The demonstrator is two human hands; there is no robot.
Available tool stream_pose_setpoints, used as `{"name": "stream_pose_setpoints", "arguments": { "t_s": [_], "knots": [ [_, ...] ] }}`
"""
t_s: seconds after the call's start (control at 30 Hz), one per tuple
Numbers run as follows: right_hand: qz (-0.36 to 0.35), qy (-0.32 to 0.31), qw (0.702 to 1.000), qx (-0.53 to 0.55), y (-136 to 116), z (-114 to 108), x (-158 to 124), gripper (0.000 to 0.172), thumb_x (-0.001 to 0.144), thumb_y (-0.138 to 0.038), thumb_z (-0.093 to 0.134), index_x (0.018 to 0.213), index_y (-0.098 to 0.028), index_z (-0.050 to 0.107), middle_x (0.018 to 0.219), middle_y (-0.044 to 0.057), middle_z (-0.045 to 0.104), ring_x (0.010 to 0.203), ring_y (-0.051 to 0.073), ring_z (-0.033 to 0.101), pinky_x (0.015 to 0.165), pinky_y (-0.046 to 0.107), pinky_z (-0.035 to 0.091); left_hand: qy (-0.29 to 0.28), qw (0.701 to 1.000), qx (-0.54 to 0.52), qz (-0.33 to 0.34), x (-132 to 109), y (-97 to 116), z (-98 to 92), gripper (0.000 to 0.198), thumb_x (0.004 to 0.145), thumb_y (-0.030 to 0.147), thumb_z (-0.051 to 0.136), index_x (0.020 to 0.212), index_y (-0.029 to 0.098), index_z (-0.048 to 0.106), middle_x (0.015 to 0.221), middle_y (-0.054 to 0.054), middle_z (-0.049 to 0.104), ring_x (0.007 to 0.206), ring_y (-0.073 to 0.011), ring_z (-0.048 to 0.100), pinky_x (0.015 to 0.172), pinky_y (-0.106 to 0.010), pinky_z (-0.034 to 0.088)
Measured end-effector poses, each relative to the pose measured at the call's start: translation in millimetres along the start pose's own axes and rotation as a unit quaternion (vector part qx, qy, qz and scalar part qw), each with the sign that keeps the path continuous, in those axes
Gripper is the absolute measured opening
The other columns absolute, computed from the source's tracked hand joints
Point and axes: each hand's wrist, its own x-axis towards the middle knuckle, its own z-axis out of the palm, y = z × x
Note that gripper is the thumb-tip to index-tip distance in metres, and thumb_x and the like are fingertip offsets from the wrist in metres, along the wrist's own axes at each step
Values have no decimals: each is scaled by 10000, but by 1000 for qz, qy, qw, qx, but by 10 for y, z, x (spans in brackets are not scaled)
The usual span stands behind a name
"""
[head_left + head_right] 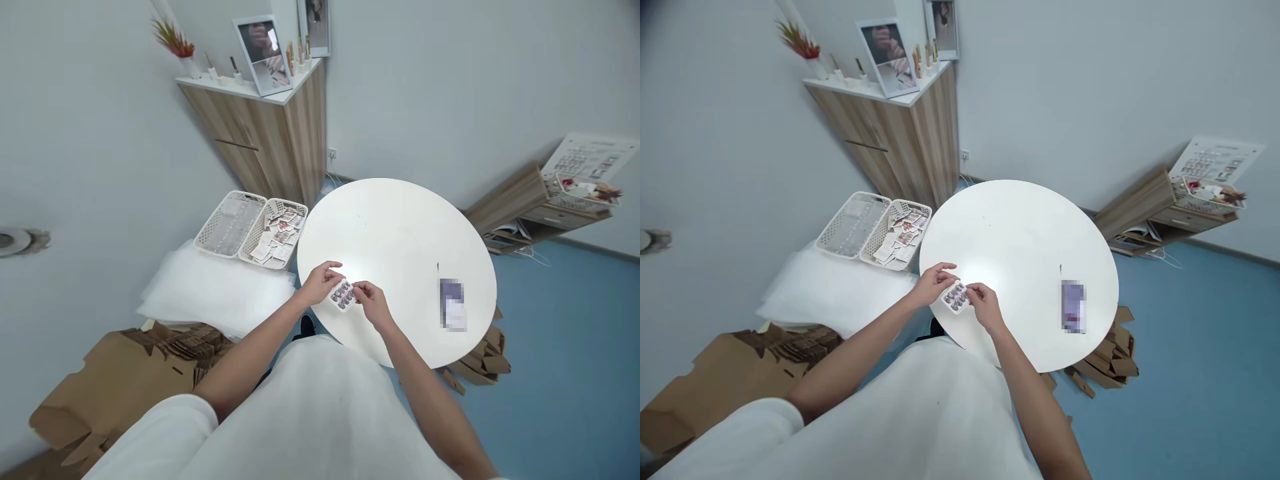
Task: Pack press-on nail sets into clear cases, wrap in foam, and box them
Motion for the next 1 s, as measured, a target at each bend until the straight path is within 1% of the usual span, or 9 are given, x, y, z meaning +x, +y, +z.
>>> {"name": "stream_pose_setpoints", "arguments": {
  "t_s": [0.1,0.17,0.27,0.37,0.43,0.6,0.73,0.87,1.0],
  "knots": [
    [26,69,992,99,122,-169,-155,283,663,-449,606,810,-209,582,764,-1,593,636,117,554,635,278,458,43,999,-6,-5,-46,-56,176,383,696,343,611,1035,174,556,920,-91,639,763,-156,601,710,-296,456],
    [41,96,983,150,199,-248,-243,290,661,-446,616,829,-216,557,752,-18,566,617,113,573,647,286,468,53,998,1,-24,-116,-117,257,359,704,376,599,1003,177,588,903,-84,635,733,-149,594,712,-303,457],
    [49,95,976,191,280,-296,-329,303,652,-441,633,829,-216,535,741,-30,541,606,113,591,651,287,476,45,998,9,-43,-207,-179,372,350,696,384,609,976,174,613,850,-67,634,712,-143,584,721,-311,455],
    [55,78,974,207,312,-285,-363,314,648,-451,637,815,-212,522,740,-25,549,616,118,603,652,284,483,46,998,7,-32,-229,-189,477,347,683,354,627,970,161,611,830,-59,633,738,-143,577,723,-302,452],
    [61,67,973,210,322,-271,-367,330,642,-466,636,811,-210,515,737,-17,559,634,133,614,645,286,486,59,998,7,-25,-219,-183,520,339,675,329,635,963,155,607,808,-50,629,738,-138,573,716,-291,451],
    [65,43,976,201,344,-278,-349,327,636,-464,639,803,-208,522,722,-15,560,648,140,613,640,285,475,80,997,19,-16,-232,-200,504,306,672,279,633,950,153,607,790,-44,624,716,-131,570,703,-277,451],
    [42,49,980,188,320,-309,-318,308,655,-439,621,858,-220,548,721,-21,548,630,115,565,678,300,467,96,994,28,-31,-277,-224,464,308,670,285,631,950,158,614,796,-50,631,716,-138,574,698,-283,455],
    [21,51,984,167,268,-340,-290,351,666,-419,607,954,-227,552,759,-10,540,664,123,554,690,309,461,92,995,22,-37,-285,-237,464,307,666,299,638,937,155,624,797,-55,638,719,-142,577,704,-290,458],
    [14,44,987,157,266,-350,-284,312,680,-397,594,936,-220,569,740,-17,523,619,105,527,659,289,452,93,995,8,-43,-278,-240,489,318,652,306,651,928,150,624,800,-54,637,717,-138,575,697,-286,456]
  ]
}}
